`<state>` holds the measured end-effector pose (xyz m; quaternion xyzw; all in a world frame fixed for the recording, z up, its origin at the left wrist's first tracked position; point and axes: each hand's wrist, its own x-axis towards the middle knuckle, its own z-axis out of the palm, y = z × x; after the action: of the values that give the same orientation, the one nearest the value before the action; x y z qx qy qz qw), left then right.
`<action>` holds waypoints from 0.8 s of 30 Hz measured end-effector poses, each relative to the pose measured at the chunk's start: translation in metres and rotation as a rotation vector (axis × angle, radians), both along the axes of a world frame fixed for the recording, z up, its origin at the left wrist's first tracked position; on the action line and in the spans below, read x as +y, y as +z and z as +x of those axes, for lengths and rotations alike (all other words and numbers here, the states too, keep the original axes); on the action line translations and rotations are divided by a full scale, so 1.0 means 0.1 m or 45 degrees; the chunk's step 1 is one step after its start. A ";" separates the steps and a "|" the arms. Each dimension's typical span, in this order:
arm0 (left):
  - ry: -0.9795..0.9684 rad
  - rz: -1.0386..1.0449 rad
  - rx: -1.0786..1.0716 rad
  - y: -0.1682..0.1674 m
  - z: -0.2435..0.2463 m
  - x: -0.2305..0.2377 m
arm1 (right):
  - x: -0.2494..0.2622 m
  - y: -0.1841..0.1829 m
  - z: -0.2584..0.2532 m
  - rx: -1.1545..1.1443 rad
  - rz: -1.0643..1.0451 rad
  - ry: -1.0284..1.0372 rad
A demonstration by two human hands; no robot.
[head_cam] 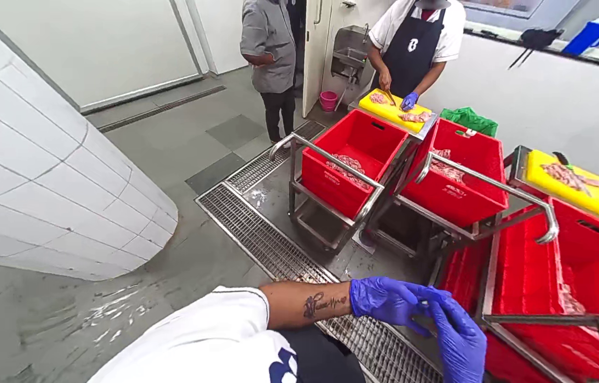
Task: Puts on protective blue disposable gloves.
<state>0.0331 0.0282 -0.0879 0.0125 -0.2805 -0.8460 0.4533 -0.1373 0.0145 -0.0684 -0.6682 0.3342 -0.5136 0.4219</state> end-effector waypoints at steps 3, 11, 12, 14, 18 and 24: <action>-0.010 0.052 0.017 -0.02 0.04 0.06 | 0.00 0.01 0.04 0.157 -0.153 -0.092; 0.073 0.109 0.010 0.02 0.12 0.08 | 0.02 0.07 0.21 0.569 -0.445 -0.351; 0.093 0.098 -0.009 0.04 0.13 0.09 | 0.00 0.08 0.23 0.590 -0.458 -0.345; 0.077 0.080 -0.020 0.03 0.14 0.13 | 0.02 0.06 0.23 0.624 -0.464 -0.345; 0.106 0.087 -0.040 0.02 0.13 0.10 | 0.00 -0.03 0.28 0.510 -0.299 -0.313; 0.073 0.128 -0.045 -0.03 0.17 0.07 | -0.03 -0.05 0.22 0.043 0.033 -0.077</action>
<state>0.0505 0.0355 -0.0908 0.0580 -0.2451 -0.8454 0.4711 -0.1150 0.0116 -0.0735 -0.6608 0.3679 -0.5104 0.4091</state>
